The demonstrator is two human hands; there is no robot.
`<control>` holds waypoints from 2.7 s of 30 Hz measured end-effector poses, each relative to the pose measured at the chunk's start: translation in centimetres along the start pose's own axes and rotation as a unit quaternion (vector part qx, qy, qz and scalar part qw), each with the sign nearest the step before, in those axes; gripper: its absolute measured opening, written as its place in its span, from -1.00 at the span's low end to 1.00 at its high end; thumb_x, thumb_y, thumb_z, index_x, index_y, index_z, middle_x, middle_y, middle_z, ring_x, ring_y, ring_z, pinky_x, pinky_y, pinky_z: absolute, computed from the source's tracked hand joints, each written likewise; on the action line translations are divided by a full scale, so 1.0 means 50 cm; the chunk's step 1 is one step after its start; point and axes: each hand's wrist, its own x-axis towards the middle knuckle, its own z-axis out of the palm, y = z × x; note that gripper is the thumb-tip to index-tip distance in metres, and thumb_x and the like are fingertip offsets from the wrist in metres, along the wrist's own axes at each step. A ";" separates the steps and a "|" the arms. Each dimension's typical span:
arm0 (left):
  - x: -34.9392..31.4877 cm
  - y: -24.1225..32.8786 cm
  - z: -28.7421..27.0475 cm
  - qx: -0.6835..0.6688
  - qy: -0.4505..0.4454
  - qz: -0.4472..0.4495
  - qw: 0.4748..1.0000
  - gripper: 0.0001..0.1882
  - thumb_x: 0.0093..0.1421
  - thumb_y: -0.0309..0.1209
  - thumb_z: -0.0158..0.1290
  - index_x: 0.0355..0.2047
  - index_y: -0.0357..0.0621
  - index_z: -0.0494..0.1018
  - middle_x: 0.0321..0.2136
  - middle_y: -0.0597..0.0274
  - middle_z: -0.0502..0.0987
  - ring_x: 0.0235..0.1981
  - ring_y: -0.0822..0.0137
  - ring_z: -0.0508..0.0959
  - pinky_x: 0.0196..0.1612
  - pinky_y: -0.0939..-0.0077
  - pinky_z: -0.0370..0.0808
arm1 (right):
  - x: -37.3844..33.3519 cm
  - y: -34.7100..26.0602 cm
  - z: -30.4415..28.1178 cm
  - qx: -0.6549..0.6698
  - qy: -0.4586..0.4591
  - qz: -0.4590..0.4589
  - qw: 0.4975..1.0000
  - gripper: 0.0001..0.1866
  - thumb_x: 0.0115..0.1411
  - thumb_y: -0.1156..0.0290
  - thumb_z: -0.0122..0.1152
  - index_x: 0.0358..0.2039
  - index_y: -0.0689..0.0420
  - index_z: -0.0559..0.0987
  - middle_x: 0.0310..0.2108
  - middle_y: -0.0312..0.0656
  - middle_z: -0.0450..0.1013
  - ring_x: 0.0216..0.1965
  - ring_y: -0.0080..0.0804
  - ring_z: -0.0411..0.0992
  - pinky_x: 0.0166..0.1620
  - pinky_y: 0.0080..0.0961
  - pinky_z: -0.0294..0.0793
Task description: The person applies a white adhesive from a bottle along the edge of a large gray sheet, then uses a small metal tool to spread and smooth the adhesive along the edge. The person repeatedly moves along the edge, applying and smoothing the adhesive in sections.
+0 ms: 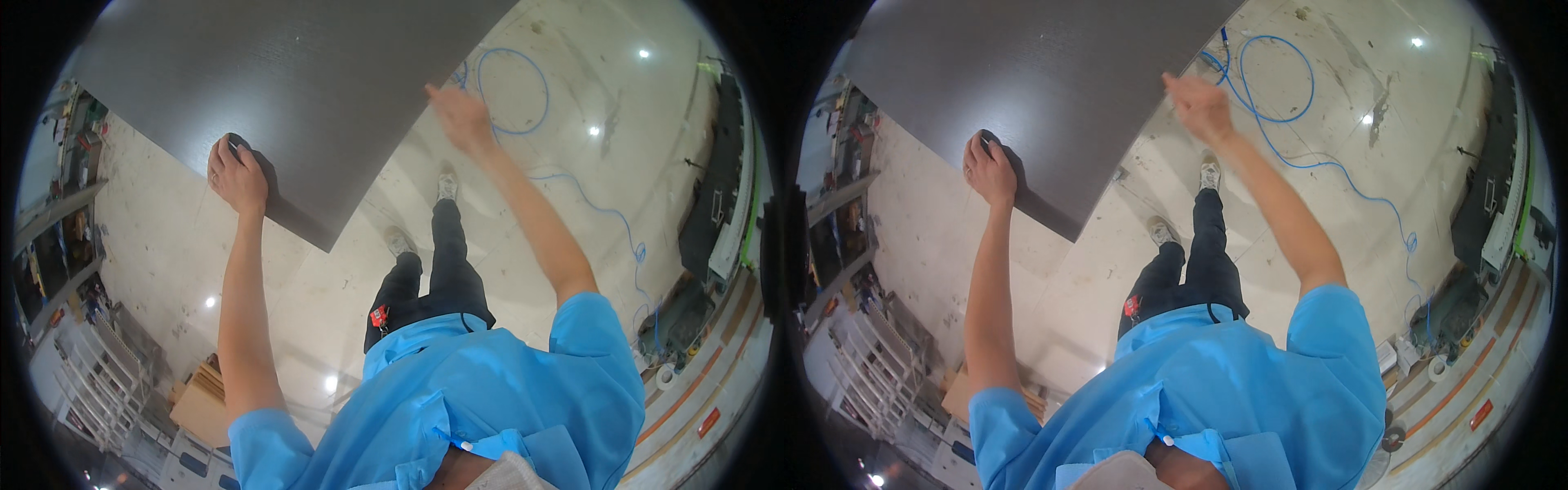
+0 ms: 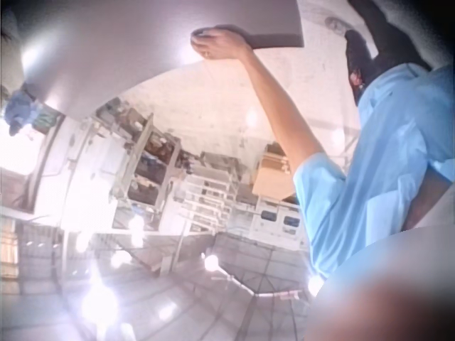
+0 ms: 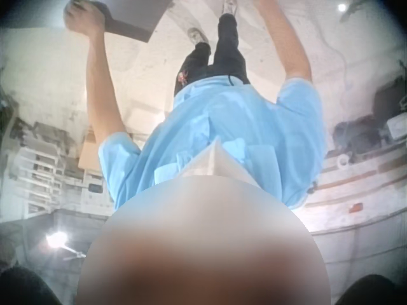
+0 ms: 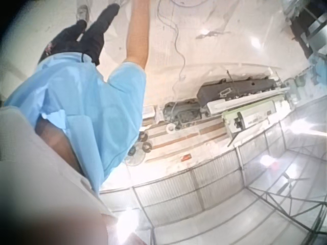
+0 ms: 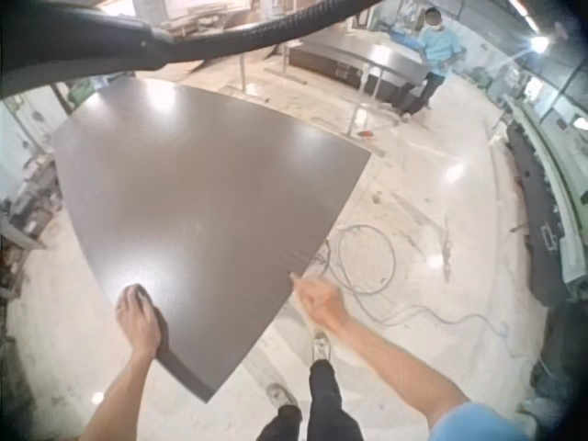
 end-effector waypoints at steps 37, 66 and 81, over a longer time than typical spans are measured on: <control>0.006 0.002 0.014 -0.031 0.020 -0.018 0.999 -0.53 0.43 -0.12 -0.06 0.27 0.08 0.48 0.33 0.14 0.42 0.42 0.01 0.30 0.49 -0.07 0.06 | -0.183 -0.341 0.082 0.147 -0.048 -0.098 0.983 -0.64 0.23 0.54 0.28 0.05 0.09 0.71 -0.33 -0.16 0.64 -0.33 -0.25 0.62 -0.35 -0.35 0.63; 0.014 -0.037 0.038 -0.196 0.075 -0.004 0.978 -0.65 0.39 -0.27 0.04 0.13 -0.04 0.55 0.18 0.03 0.56 0.24 -0.06 0.47 0.35 0.00 0.31 | -0.262 -0.501 0.116 0.067 -0.024 -0.077 0.994 -0.75 0.32 0.55 0.25 -0.02 0.12 0.72 -0.44 -0.17 0.56 -0.40 -0.25 0.57 -0.40 -0.27 0.54; 0.000 -0.051 0.037 -0.161 0.075 0.055 0.983 -0.58 0.43 -0.21 -0.03 0.23 -0.01 0.49 0.28 0.13 0.51 0.38 0.01 0.38 0.45 0.06 0.21 | -0.244 -0.513 0.096 0.217 -0.054 0.075 0.972 -0.79 0.32 0.49 0.31 -0.06 0.16 0.74 -0.38 -0.11 0.60 -0.39 -0.21 0.58 -0.31 -0.31 0.55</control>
